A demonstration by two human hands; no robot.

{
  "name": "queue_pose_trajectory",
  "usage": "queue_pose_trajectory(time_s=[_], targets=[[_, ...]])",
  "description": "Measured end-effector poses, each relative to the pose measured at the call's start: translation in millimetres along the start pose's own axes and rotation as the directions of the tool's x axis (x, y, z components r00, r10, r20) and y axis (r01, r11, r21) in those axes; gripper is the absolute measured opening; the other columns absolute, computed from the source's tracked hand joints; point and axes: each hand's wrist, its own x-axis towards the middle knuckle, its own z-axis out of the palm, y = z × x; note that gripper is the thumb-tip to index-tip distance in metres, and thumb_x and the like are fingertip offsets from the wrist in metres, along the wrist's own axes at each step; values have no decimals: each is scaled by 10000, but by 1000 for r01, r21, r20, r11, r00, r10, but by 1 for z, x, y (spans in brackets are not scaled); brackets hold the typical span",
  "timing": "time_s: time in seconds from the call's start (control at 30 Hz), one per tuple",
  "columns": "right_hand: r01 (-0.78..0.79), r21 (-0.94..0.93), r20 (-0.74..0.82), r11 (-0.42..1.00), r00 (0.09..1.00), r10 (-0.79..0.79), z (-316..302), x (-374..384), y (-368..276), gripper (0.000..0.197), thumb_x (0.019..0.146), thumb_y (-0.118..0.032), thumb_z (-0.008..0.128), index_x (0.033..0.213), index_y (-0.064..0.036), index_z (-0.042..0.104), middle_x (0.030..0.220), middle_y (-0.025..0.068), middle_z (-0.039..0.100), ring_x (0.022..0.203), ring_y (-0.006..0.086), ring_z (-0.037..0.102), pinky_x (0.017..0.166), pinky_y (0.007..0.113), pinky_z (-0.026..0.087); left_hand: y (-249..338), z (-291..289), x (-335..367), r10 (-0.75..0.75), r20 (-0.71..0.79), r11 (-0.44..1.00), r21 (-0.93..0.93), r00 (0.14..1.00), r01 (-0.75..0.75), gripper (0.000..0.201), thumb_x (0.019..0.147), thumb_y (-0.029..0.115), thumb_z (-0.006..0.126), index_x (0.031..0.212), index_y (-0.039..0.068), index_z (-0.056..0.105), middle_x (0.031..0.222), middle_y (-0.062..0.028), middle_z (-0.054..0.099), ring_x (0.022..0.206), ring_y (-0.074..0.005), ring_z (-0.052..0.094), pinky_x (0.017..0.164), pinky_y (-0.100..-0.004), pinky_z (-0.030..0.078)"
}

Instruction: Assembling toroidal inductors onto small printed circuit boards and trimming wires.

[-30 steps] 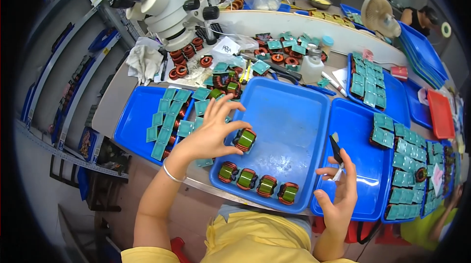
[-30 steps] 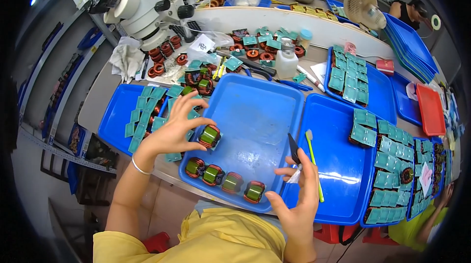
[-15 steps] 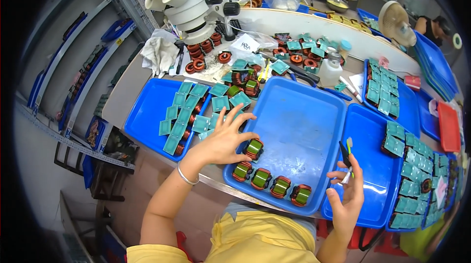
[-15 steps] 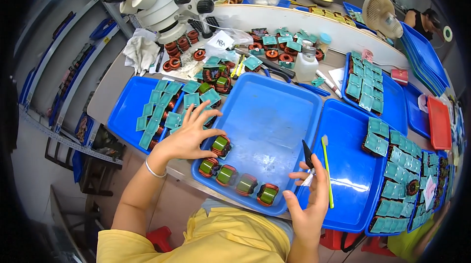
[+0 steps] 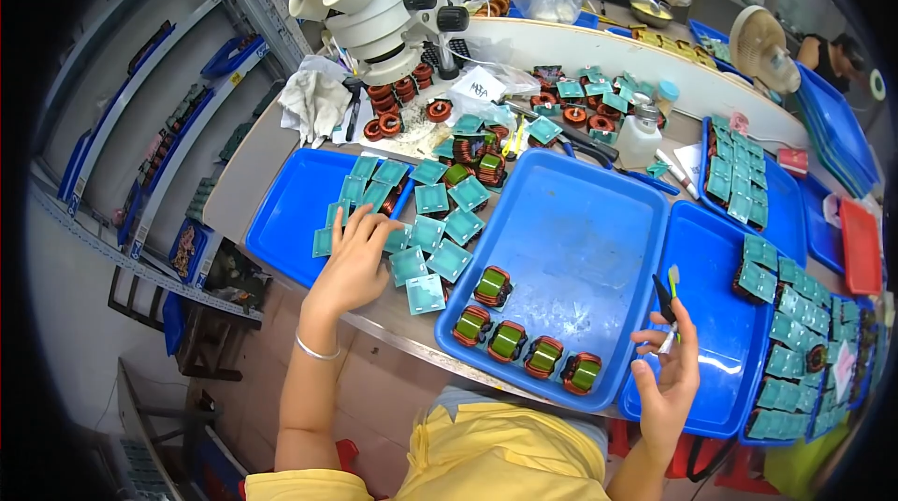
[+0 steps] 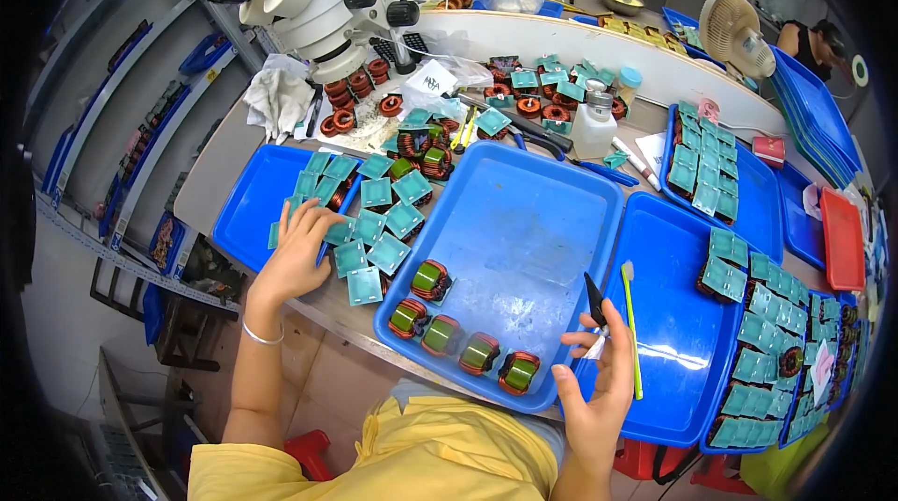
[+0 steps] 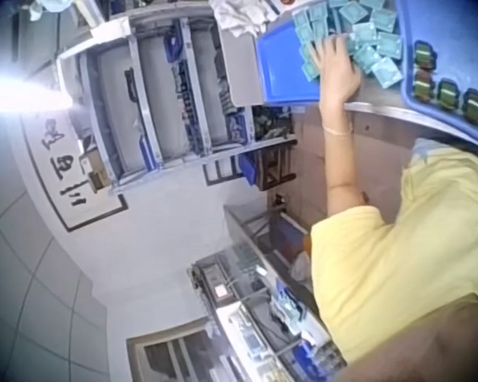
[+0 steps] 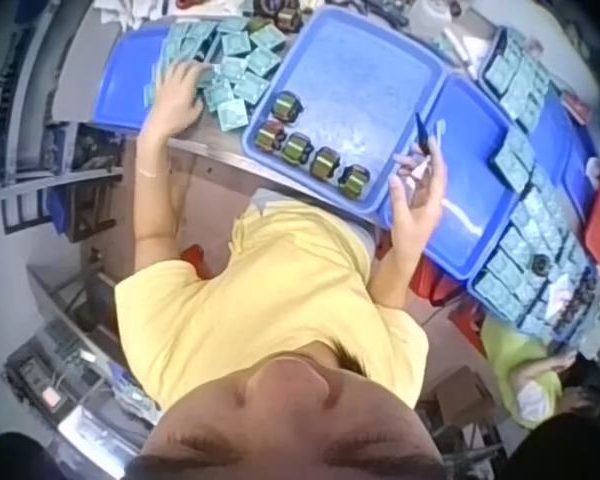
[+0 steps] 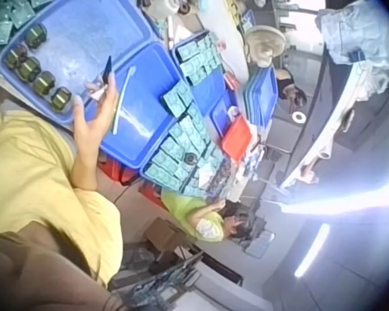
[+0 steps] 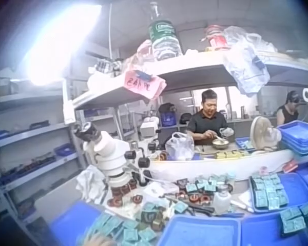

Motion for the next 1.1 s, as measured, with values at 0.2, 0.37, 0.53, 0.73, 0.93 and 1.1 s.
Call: queue_pose_trajectory(time_s=[0.2, 0.37, 0.53, 0.73, 0.93, 1.1], targets=[[-29, 36, -29, 999, 999, 30, 1, -4, 1, 665, 668, -1, 624, 1286, 15, 380, 1105, 149, 503, 884, 186, 560, 762, 271, 430, 25, -4, -29, -15, 31, 993, -118, 999, 18, 543, 607, -23, 587, 1125, 111, 491, 1105, -105, 428, 1195, -301, 332, 1054, -519, 127], [-21, 26, 1, 999, 1000, 21, 3, -8, -1, 654, 688, 0, 601, 1296, 23, 362, 1108, 153, 498, 885, 176, 562, 761, 270, 428, 45, 24, -51, -79, -171, 993, -98, 982, 63, 534, 561, 206, 786, 1044, 125, 572, 1205, -81, 416, 1223, -311, 308, 1043, -509, 153], [-4, 23, 19, 1000, 1000, 4, 5, -10, 0, 639, 702, -3, 584, 1297, 36, 354, 1116, 160, 493, 879, 172, 566, 754, 269, 427, 54, 44, -62, -177, -314, 979, -155, 933, 133, 524, 552, 139, 788, 1024, 93, 565, 1144, -83, 455, 1182, -308, 358, 1027, -503, 176], [9, 53, 32, 999, 999, -11, 7, -12, -1, 652, 687, -14, 605, 1288, 46, 360, 1109, 160, 499, 875, 192, 574, 746, 282, 431, 68, 28, -74, -552, -4, 294, -937, 834, 190, 553, 650, 32, 735, 1130, 23, 460, 1096, -112, 513, 994, -210, 531, 832, -316, 463], [385, -48, 275, 922, 892, -358, 8, -15, 2, 873, 591, -139, 795, 1301, 32, 317, 1102, 163, 502, 989, 297, 554, 836, 356, 427, 115, 7, -63, -208, 240, -227, -955, 948, 192, 413, 806, 154, 639, 1137, 2, 444, 995, -105, 575, 850, -140, 589, 605, -245, 513], [406, 4, 373, 914, 847, -378, 12, -17, -7, 923, 554, -73, 822, 1307, 5, 295, 1133, 169, 449, 1024, 338, 541, 890, 400, 425, 160, 1, -51, 101, 313, -426, -844, 944, 326, 425, 820, 257, 634, 1112, 1, 461, 1019, -86, 574, 859, -133, 591, 631, -240, 505]])
